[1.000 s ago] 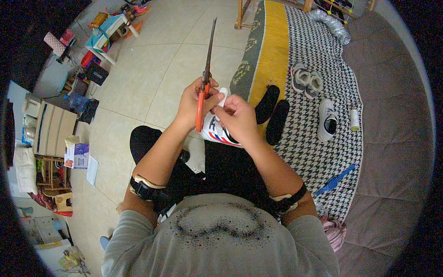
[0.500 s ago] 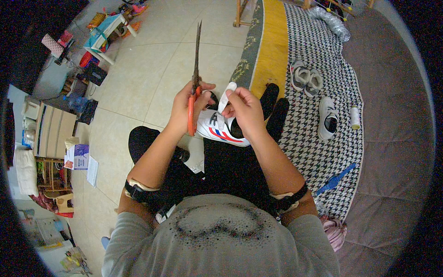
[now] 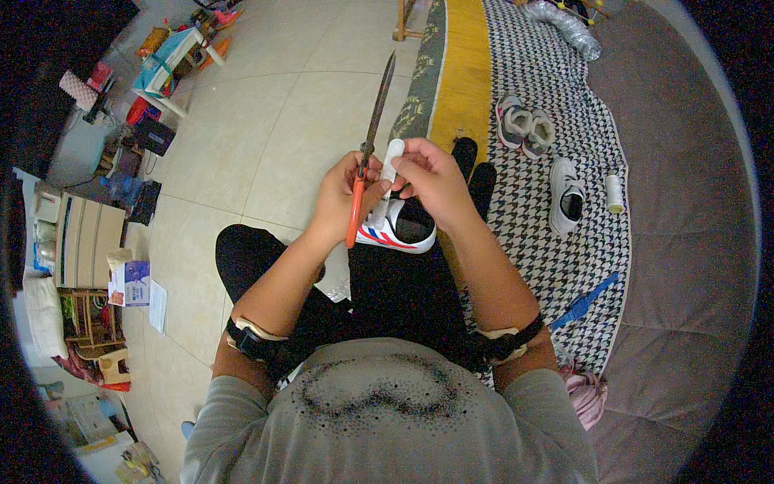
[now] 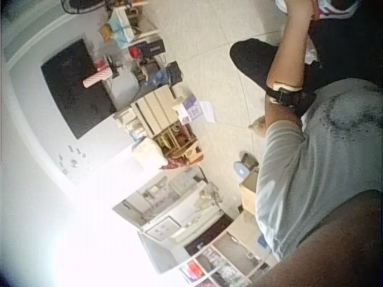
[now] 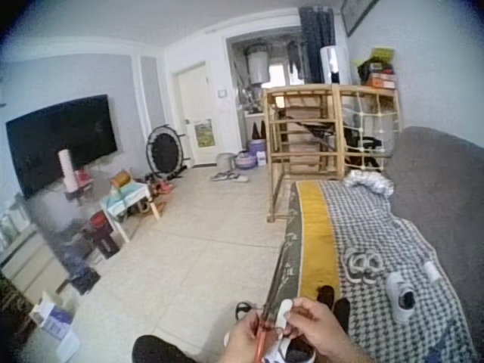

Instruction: The person uses scissors to trim excess material from the inside and outer edges of a white shoe and then secures the velcro strap.

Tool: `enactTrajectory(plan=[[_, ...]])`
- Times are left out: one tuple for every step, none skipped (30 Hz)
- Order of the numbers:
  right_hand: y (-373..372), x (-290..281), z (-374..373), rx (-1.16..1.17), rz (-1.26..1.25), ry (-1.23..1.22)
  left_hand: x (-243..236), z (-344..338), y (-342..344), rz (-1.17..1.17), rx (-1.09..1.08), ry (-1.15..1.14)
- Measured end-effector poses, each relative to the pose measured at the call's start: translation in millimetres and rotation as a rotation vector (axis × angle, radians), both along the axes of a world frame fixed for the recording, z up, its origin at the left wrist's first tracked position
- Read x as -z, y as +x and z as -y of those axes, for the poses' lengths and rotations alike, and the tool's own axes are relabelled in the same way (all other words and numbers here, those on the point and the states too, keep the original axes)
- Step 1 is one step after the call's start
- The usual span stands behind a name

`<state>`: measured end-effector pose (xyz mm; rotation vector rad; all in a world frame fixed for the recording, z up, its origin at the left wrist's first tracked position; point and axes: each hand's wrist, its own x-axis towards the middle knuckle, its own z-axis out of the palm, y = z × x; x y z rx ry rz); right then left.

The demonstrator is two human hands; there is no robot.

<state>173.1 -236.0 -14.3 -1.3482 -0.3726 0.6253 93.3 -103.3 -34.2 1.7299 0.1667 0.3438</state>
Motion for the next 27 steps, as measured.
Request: enactTrajectory(plan=[[1,-7,1,-0.026,0.01,-0.023,-1,1,1,0.005,0.01,-0.015],[3,-10,2,-0.052,0.021,-0.045,-3,2,1,0.01,0.019,-0.03],[7,-9,4,-0.097,0.104,-0.105,-4,2,2,0.016,0.028,-0.045],[13,-8,5,-0.14,0.189,-0.163,-6,3,2,0.008,0.034,-0.046],[17,-8,6,-0.183,0.273,-0.221,-8,4,3,-0.001,0.039,-0.047],[18,-9,5,-0.185,0.271,-0.218,-9,5,3,-0.009,0.045,-0.048],[19,-10,4,-0.188,0.269,-0.215,-9,5,3,-0.003,0.047,-0.053],[19,-11,3,-0.191,0.266,-0.212,-9,5,3,0.004,0.05,-0.059],[21,-11,2,-0.18,0.273,-0.209,-10,5,3,0.01,0.053,-0.064],[22,-11,1,-0.168,0.279,-0.207,-10,5,3,-0.004,0.053,-0.05],[23,-11,1,-0.156,0.285,-0.206,-10,4,3,-0.019,0.053,-0.036],[23,-11,1,-0.15,0.28,-0.209,-11,4,2,-0.033,0.054,-0.023],[23,-12,0,-0.143,0.276,-0.211,-11,5,3,-0.037,0.051,-0.018],[23,-13,0,-0.136,0.272,-0.213,-11,5,3,-0.041,0.048,-0.013],[23,-14,0,-0.138,0.259,-0.229,-11,6,3,-0.045,0.046,-0.008],[23,-15,0,-0.141,0.247,-0.243,-11,6,3,-0.032,0.051,-0.025],[23,-15,0,-0.144,0.234,-0.258,-11,7,3,-0.018,0.057,-0.043],[23,-16,-1,-0.139,0.232,-0.269,-11,7,3,-0.005,0.063,-0.06],[24,-16,-1,-0.132,0.23,-0.282,-10,7,4,-0.019,0.061,-0.069],[24,-17,-1,-0.125,0.228,-0.294,-9,6,4,-0.032,0.059,-0.078],[24,-18,-1,-0.107,0.21,-0.302,-9,6,4,-0.046,0.058,-0.087],[23,-20,-1,-0.09,0.191,-0.31,-9,6,4,-0.043,0.063,-0.093],[23,-21,-1,-0.073,0.173,-0.318,-9,6,4,-0.04,0.068,-0.099],[24,-20,0,-0.076,0.138,-0.307,-9,6,5,-0.037,0.073,-0.104],[26,-20,1,-0.078,0.104,-0.296,-11,7,4,-0.04,0.073,-0.108],[27,-19,3,-0.08,0.07,-0.285,-13,7,4,-0.044,0.072,-0.112],[28,-21,5,-0.102,0.054,-0.277,-15,8,4,-0.047,0.072,-0.116]])
